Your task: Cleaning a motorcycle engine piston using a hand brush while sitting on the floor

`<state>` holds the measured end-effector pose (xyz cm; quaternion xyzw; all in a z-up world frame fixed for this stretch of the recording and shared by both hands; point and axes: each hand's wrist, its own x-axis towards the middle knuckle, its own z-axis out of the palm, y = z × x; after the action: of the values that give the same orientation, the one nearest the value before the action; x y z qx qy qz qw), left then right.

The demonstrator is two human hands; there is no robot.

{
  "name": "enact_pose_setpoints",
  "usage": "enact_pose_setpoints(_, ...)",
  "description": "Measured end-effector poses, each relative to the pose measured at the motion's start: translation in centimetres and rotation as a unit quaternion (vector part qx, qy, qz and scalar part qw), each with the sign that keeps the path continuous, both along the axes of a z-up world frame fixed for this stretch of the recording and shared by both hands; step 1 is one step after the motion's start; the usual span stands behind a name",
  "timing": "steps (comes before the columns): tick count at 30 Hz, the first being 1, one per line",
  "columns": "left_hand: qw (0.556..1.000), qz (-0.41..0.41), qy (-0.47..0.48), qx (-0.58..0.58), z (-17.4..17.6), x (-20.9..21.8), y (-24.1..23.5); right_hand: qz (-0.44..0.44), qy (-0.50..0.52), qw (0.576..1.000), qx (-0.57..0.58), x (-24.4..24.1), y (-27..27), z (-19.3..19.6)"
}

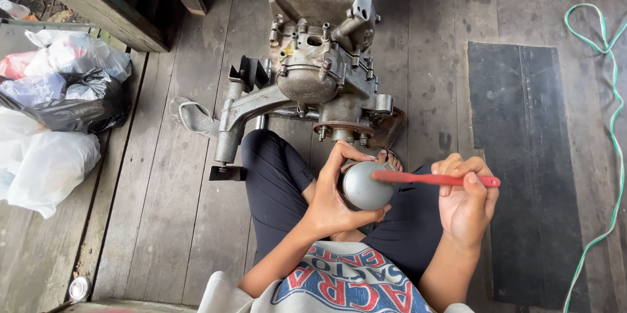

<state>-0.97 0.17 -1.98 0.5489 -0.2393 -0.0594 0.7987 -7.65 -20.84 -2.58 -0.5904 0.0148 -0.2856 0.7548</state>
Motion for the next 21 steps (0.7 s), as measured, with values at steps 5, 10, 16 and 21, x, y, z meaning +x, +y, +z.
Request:
enact_pose_setpoints(5, 1.000, -0.006, -0.003, -0.003, -0.3, 0.0, -1.1, -0.018, 0.001, 1.000, -0.023, -1.0, -0.8, 0.3)
enact_pose_setpoints(10, 1.000, 0.000, -0.017, -0.002, 0.4, -0.1, -1.9, -0.001, -0.005, 1.000, -0.003, -1.8, -2.0, -0.4)
enact_pose_setpoints(16, 1.000, 0.012, -0.025, 0.001, 0.3, -0.8, -2.1, -0.005, -0.004, 0.999, -0.032, -2.2, -2.2, -0.3)
enact_pose_setpoints(21, 0.996, 0.048, -0.071, 0.040, -0.3, -0.6, -1.7, 0.035, 0.000, 0.999, -0.026, -2.2, -2.2, -0.6)
